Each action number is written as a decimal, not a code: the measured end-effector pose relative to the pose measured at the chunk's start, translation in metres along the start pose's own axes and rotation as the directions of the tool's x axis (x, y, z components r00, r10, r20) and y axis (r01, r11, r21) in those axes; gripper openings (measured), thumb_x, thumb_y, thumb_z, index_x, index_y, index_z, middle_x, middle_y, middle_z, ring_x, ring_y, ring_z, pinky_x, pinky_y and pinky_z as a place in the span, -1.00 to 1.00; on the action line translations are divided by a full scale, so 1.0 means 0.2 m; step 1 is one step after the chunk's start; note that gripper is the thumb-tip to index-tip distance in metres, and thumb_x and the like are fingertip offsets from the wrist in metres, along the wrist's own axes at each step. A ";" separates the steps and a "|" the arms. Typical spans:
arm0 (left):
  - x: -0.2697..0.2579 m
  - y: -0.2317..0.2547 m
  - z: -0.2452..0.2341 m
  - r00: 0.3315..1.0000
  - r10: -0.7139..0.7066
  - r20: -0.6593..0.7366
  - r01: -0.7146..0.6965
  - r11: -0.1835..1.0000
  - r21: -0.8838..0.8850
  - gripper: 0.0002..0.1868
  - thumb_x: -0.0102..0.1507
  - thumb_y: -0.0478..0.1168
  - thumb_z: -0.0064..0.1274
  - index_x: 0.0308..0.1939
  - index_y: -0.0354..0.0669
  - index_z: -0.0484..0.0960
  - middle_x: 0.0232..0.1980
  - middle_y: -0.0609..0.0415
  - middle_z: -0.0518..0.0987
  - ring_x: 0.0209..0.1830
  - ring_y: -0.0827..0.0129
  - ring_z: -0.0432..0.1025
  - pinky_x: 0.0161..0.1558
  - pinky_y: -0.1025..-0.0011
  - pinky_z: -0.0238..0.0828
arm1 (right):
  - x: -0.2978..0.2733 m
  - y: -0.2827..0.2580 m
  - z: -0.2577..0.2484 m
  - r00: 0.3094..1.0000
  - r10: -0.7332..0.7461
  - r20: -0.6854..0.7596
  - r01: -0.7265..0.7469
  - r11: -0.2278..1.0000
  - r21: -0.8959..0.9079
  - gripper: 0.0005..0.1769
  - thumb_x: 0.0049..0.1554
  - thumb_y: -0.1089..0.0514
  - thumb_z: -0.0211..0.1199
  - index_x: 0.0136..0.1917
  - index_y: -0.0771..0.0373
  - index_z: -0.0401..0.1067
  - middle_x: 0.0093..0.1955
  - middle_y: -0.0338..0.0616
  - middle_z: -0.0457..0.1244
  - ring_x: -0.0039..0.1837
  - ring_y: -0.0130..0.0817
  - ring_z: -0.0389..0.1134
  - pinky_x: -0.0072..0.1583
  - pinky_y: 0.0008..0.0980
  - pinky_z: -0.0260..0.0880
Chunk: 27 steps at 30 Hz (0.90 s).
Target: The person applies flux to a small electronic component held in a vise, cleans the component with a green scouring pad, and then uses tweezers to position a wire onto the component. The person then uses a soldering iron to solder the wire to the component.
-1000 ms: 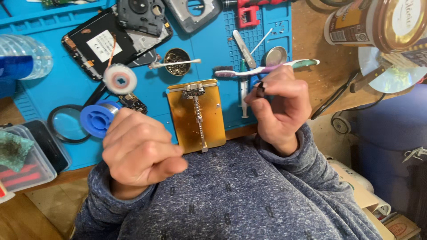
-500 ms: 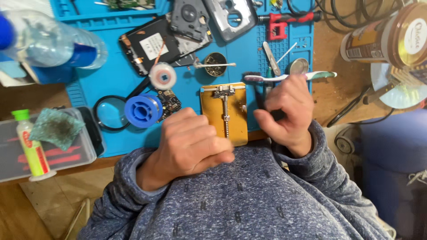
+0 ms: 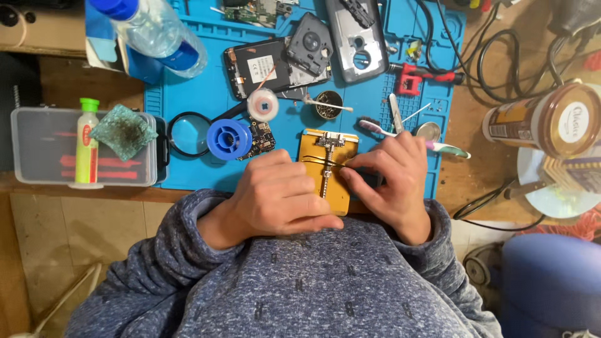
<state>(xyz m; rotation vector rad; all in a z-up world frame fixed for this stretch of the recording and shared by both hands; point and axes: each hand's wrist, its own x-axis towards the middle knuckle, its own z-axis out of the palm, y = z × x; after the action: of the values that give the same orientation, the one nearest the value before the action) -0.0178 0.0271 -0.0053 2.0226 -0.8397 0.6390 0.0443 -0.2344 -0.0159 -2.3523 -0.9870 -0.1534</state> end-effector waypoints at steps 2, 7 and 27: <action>-0.01 -0.01 0.04 0.997 -0.050 -0.059 0.047 0.998 -0.049 -0.64 0.53 0.10 0.28 -0.30 0.10 0.73 -0.47 0.27 0.30 -0.51 0.32 0.29 -0.31 0.30 0.16 | 0.02 0.02 0.03 0.997 -0.037 -0.063 0.041 0.997 0.071 -0.81 0.35 -0.05 0.58 0.00 0.03 0.67 -0.20 -0.25 0.22 -0.05 -0.11 0.21 0.14 -0.07 0.12; 0.00 -0.04 0.08 0.984 -0.125 -0.126 0.103 0.980 -0.169 -0.73 0.46 0.09 0.38 -0.26 0.11 0.82 -0.56 0.30 0.31 -0.57 0.36 0.32 -0.33 0.34 0.31 | 0.01 0.05 0.04 0.985 -0.037 -0.167 0.059 0.990 0.129 -0.89 0.33 0.01 0.60 0.03 0.01 0.72 -0.26 -0.29 0.24 -0.10 -0.12 0.28 0.16 -0.12 0.26; -0.11 -0.12 0.05 0.988 -0.156 -0.014 0.153 0.978 -0.143 -0.46 0.55 0.21 0.10 -0.48 0.17 0.70 -0.57 0.29 0.31 -0.63 0.28 0.27 -0.39 0.26 0.28 | -0.24 0.24 -0.07 0.607 0.147 -0.781 0.274 0.884 0.379 -0.42 0.48 -0.20 0.15 -0.34 0.03 0.32 -0.44 -0.20 0.20 -0.24 -0.22 0.12 0.07 -0.14 0.14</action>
<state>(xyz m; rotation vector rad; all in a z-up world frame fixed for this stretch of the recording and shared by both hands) -0.0133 0.0362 -0.0368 1.9255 -0.6857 0.5018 0.0436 -0.2980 -0.0413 -1.5023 -0.5475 -0.8309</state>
